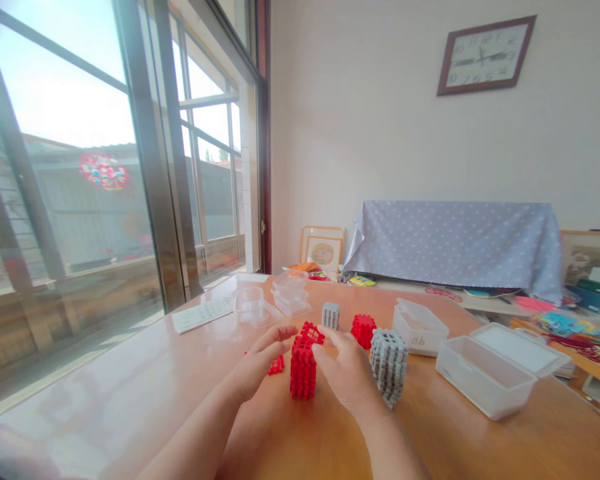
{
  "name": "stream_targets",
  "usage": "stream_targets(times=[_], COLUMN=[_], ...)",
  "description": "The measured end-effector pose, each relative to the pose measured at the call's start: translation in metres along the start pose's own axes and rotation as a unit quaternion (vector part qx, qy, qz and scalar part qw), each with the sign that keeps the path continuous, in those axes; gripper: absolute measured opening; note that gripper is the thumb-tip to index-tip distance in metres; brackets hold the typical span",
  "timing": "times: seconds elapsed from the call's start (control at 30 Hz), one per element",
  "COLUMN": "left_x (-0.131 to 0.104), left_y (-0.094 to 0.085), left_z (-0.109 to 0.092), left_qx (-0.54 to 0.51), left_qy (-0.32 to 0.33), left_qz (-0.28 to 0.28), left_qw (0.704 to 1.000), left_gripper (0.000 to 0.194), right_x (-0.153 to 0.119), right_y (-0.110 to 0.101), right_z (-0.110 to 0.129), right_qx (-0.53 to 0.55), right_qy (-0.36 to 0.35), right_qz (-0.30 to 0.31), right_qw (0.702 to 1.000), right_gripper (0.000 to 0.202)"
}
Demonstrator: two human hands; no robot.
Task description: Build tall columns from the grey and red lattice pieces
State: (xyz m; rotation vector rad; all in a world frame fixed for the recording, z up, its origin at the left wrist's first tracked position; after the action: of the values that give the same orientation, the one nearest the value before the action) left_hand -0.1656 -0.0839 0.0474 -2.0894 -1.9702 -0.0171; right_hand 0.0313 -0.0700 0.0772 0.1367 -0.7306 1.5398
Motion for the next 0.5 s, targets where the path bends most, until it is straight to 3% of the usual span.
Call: stream_targets(times=[0.1,0.23,0.4,0.5], left_x=[0.005,0.009,0.008,0.004], left_y=[-0.005,0.001,0.021,0.033], left_z=[0.000,0.010,0.021,0.022], left_qx=[-0.039,-0.091,-0.122,-0.146], left_qy=[0.026,0.016,-0.020,-0.049], left_qz=[-0.020,-0.021,0.013,0.028], left_qw=[0.999,0.995,0.992,0.988], left_gripper=[0.036,0.062,0.079,0.082], right_x=[-0.003,-0.002,-0.009,-0.015], right_y=[0.009,0.007,0.012,0.034], right_z=[0.006,-0.003,-0.036,-0.048], right_qx=[-0.006,0.068,0.273,0.338], right_qy=[-0.007,0.048,0.169,0.203], right_qz=[0.023,-0.007,-0.094,-0.087], right_qw=[1.000,0.997,0.942,0.915], right_gripper=[0.045,0.052,0.067,0.072])
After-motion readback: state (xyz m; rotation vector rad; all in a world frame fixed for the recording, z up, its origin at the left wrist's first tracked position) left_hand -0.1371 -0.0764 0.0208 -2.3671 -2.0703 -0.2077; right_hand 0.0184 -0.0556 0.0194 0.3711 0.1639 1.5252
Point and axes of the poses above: each hand's wrist, its own x-axis towards the middle knuckle, its own y-axis out of the palm, z = x × y, the point moved 10 cm from there along x, towards the middle knuckle, and after that the axes turned 6 degrees about x, right-handed, at the moved point
